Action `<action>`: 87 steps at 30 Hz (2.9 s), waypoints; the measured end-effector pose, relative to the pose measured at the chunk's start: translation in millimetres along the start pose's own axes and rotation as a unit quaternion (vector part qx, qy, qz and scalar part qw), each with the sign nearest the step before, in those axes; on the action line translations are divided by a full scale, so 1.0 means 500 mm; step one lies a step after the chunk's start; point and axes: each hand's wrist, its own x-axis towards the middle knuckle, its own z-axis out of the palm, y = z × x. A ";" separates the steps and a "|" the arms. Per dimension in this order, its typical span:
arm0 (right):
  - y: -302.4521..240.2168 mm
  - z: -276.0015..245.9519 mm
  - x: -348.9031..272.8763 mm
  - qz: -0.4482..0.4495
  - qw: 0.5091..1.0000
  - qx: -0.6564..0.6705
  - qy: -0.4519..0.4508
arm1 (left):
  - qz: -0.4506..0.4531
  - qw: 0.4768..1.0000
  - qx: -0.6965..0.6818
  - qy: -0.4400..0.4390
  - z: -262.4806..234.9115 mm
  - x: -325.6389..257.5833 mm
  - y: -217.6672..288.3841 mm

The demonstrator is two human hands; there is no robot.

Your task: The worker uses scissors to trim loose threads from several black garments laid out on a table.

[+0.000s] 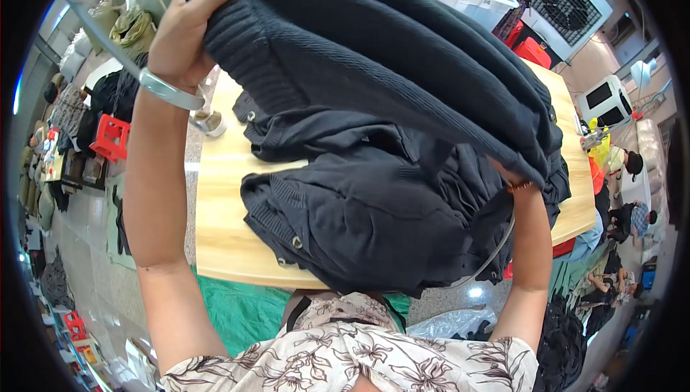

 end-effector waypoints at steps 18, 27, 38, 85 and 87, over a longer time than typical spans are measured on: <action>-0.005 0.232 -0.001 0.087 0.887 -0.104 -0.442 | -0.206 0.926 0.243 0.203 -0.505 -0.128 -0.747; 0.032 0.107 0.073 0.214 0.903 -0.186 -0.322 | -0.124 0.773 0.586 0.208 -0.580 -0.058 -0.654; 0.070 0.037 -0.205 0.360 0.850 -0.276 -0.269 | 0.070 0.841 0.536 0.032 -0.138 -0.273 -0.513; -0.293 0.130 -0.437 0.158 0.983 0.077 -0.043 | -0.082 0.919 0.314 0.223 0.012 -0.585 -0.520; -0.311 0.149 -0.443 0.179 0.980 0.078 -0.033 | 0.012 0.828 0.550 0.110 0.025 -0.560 -0.496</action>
